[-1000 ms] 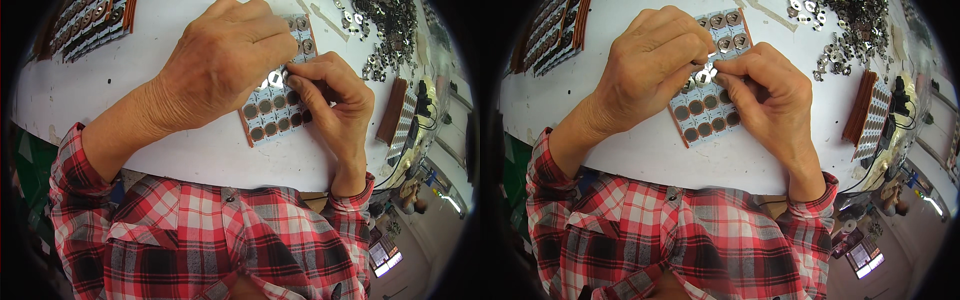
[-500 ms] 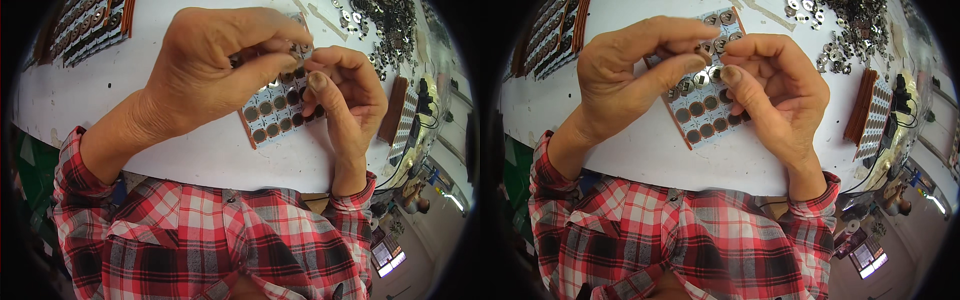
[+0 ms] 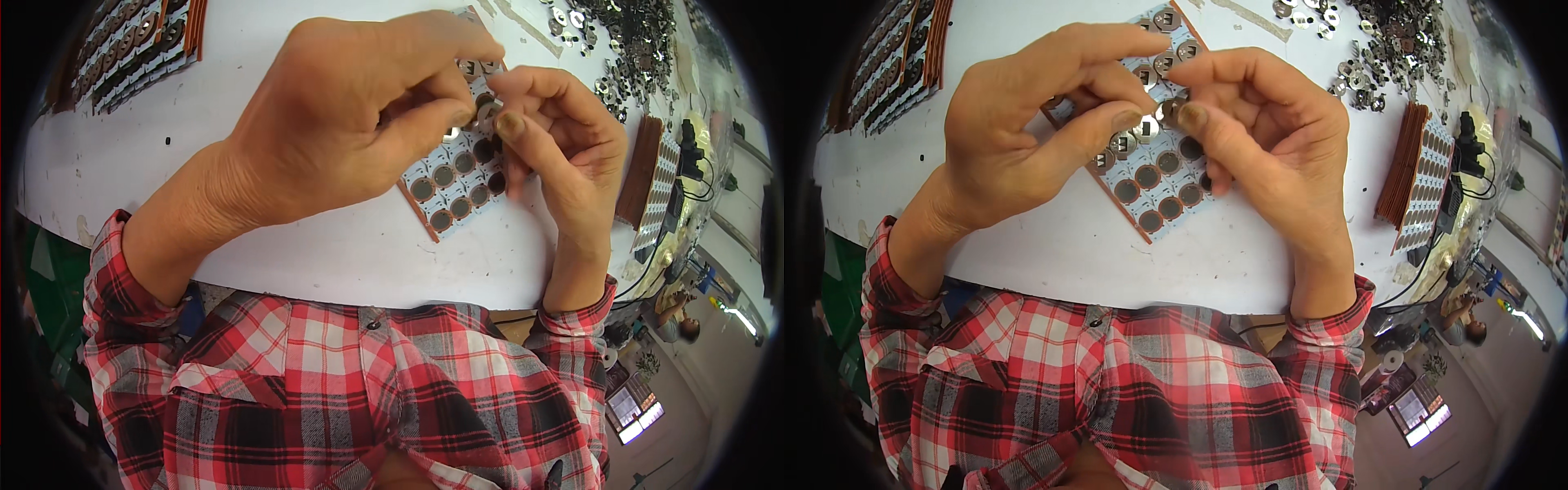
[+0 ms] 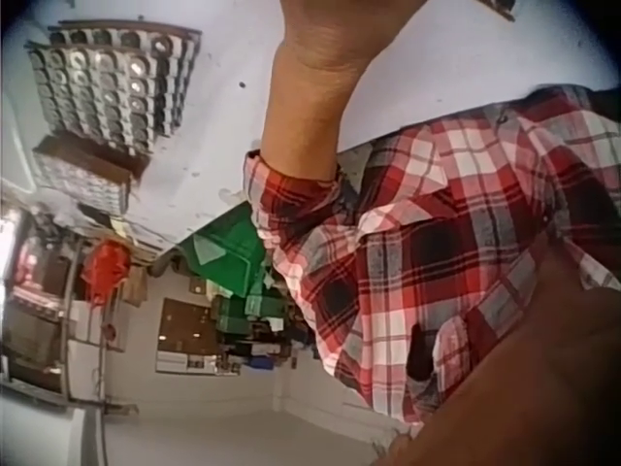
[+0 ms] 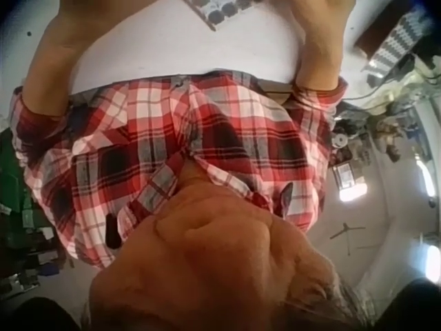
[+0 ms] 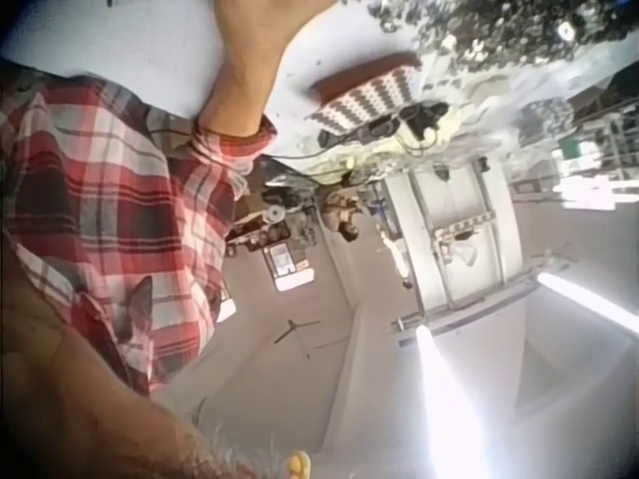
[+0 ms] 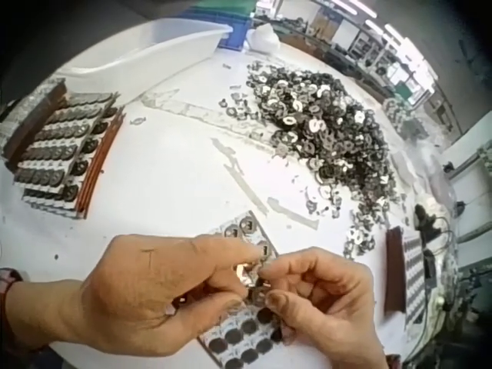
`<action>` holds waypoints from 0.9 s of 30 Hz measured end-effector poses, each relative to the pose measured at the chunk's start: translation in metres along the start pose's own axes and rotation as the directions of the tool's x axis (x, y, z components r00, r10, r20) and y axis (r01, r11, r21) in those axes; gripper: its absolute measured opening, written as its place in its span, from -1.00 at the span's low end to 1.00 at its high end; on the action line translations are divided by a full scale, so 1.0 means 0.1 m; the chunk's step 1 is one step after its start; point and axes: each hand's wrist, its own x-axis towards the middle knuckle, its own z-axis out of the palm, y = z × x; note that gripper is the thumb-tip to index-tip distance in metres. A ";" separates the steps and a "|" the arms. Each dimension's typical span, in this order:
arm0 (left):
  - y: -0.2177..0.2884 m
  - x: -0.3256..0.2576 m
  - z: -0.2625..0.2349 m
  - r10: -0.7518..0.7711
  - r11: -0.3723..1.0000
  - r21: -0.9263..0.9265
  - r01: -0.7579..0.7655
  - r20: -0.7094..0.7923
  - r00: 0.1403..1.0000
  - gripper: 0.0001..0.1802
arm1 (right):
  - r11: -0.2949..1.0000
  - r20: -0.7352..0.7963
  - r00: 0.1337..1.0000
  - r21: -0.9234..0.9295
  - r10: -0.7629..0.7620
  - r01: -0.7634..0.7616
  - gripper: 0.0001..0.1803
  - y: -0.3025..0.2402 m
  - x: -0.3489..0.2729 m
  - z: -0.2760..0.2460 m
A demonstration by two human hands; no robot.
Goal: Manually inserting small metal rings into a grid-like assembly tray on a factory workbench.
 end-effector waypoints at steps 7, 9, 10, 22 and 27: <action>0.17 0.07 0.01 0.083 0.927 0.353 -0.124 0.131 0.988 -0.55 | 0.947 -0.117 0.986 -0.312 -0.117 0.075 -0.80 0.07 -0.02 0.00; 0.17 0.06 0.01 0.083 0.918 0.374 -0.129 0.135 0.987 -0.55 | 0.944 -0.128 0.984 -0.321 -0.126 0.079 -0.80 0.06 -0.01 -0.04; 0.18 0.06 0.01 0.084 0.914 0.385 -0.130 0.136 0.987 -0.55 | 0.941 -0.140 0.981 -0.329 -0.134 0.082 -0.80 0.05 0.00 -0.05; 0.15 -0.02 0.09 0.067 0.885 0.446 -0.130 0.153 0.986 -0.55 | 0.889 -0.089 0.977 -0.437 -0.195 0.138 -0.83 0.08 0.02 -0.09; 0.11 -0.06 0.10 -0.007 0.914 0.402 -0.057 0.154 0.988 -0.55 | 0.879 -0.106 0.969 -0.452 -0.225 0.155 -0.84 0.15 0.04 -0.07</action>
